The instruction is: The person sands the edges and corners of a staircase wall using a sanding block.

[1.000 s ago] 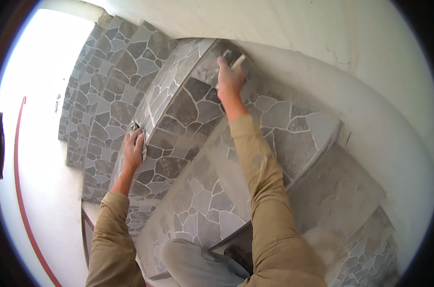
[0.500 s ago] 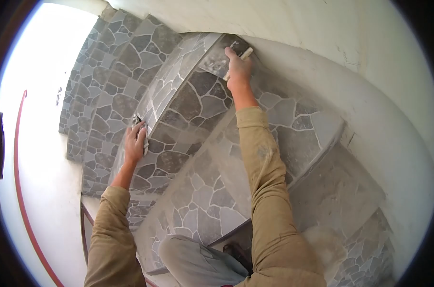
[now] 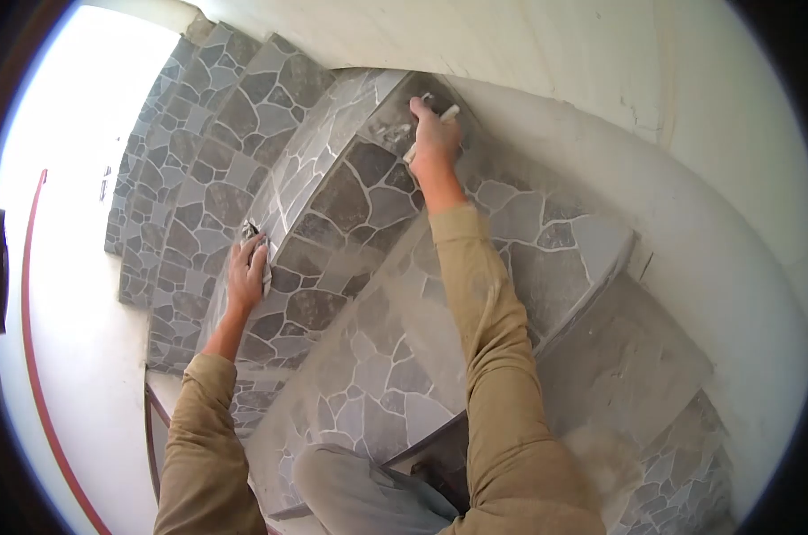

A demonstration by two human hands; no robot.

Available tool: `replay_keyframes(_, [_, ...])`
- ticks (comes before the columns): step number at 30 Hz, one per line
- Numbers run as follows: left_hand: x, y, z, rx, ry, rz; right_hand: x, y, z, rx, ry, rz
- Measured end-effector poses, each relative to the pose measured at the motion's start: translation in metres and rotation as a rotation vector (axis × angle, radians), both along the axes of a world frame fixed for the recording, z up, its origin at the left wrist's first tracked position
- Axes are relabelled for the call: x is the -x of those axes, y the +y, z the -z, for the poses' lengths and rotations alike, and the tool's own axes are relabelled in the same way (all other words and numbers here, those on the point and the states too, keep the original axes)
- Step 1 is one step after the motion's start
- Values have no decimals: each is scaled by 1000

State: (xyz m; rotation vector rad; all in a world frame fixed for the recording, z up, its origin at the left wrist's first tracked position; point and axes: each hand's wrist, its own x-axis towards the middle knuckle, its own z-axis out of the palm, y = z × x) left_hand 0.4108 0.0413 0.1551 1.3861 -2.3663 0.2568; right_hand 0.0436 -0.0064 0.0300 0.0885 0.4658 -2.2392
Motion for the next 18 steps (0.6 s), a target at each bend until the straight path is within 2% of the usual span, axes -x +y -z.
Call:
replay_keyframes(2, [-6,7,7,-6,16,35,0,9,-5,-107,-22,-14])
replay_keyframes(5, [-11,1,7,11,4,21,-8,-12,15,18,-13,46])
replay_keyframes(10, [-8,4,6,-8,-6,11,3,-11,12,10,-72,-60])
replay_keyframes(16, [-6,3,4,-1,8,-13,-3,-2,-4,36,-82,10])
replay_keyframes(18, [-8,6,8,-21,4,-5,11,-2,-7,65,-128,-130])
